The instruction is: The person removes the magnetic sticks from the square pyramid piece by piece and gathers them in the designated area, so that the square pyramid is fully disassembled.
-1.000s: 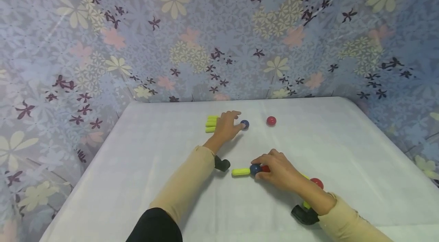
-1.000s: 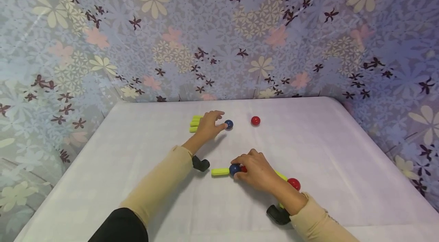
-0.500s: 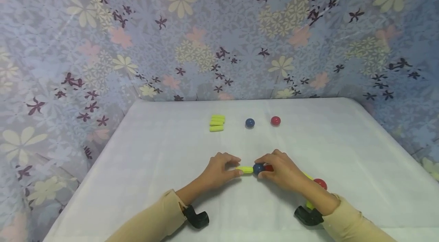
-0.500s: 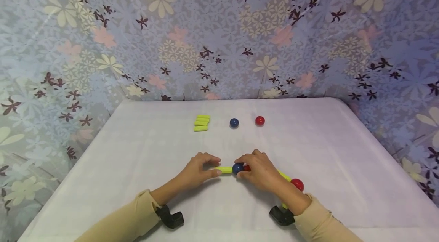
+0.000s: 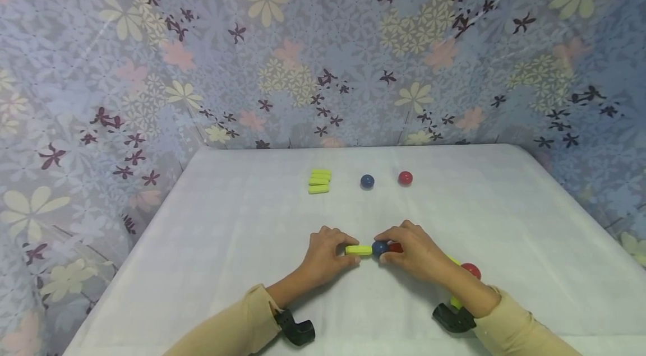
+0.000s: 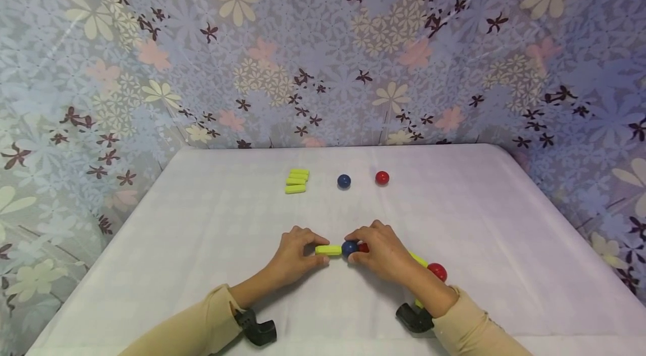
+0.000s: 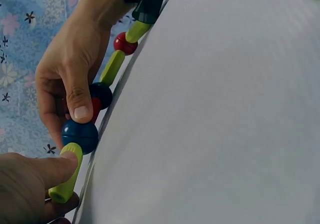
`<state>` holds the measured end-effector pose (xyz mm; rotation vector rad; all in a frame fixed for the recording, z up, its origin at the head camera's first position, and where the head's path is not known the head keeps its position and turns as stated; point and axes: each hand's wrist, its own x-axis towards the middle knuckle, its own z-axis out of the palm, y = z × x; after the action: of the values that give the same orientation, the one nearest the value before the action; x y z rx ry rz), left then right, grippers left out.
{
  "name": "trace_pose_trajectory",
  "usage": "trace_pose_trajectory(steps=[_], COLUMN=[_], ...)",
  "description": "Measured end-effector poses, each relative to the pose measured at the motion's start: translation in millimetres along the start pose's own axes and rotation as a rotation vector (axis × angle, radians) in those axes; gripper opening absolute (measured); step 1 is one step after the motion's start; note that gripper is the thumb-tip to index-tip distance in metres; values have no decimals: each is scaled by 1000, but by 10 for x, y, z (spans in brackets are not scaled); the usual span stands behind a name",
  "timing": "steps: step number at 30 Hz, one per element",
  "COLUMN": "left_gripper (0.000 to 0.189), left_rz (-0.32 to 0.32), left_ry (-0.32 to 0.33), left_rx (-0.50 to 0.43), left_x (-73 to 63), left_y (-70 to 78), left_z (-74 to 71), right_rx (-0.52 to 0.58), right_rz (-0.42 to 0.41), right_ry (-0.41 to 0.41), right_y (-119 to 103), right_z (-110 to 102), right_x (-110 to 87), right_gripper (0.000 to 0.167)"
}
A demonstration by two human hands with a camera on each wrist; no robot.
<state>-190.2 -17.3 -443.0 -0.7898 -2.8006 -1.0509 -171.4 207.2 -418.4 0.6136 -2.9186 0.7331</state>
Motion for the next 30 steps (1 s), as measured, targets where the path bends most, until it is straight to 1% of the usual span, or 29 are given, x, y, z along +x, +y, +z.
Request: trace_pose_trajectory(steps=[6, 11, 15, 17, 22, 26, 28, 30], left_gripper=[21, 18, 19, 19, 19, 21, 22, 22], left_rz=[-4, -18, -26, -41, -84, -116, -155, -209], left_ry=[12, -6, -26, -10, 64, 97, 118, 145], left_rx=[12, 8, 2, -5, -14, -19, -27, -24], left_x=[22, 37, 23, 12, -12, -16, 20, 107], left_y=[12, 15, -5, -51, -220, -339, -430, -561], left_z=[19, 7, -50, -97, -234, -334, -409, -502], right_rx=[0, 5, 9, 11, 1, 16, 24, 25], right_rz=[-5, -5, -5, 3, 50, 38, 28, 20], right_ry=[5, 0, -27, -35, -41, -37, -36, -36], right_y=[-5, -7, -10, -14, 7, 27, 23, 16], right_z=[-7, -23, -31, -40, -55, -59, -56, -53], right_x=[-1, 0, 6, 7, 3, -5, -9, -10], right_gripper=[36, 35, 35, 36, 38, 38, 37, 37])
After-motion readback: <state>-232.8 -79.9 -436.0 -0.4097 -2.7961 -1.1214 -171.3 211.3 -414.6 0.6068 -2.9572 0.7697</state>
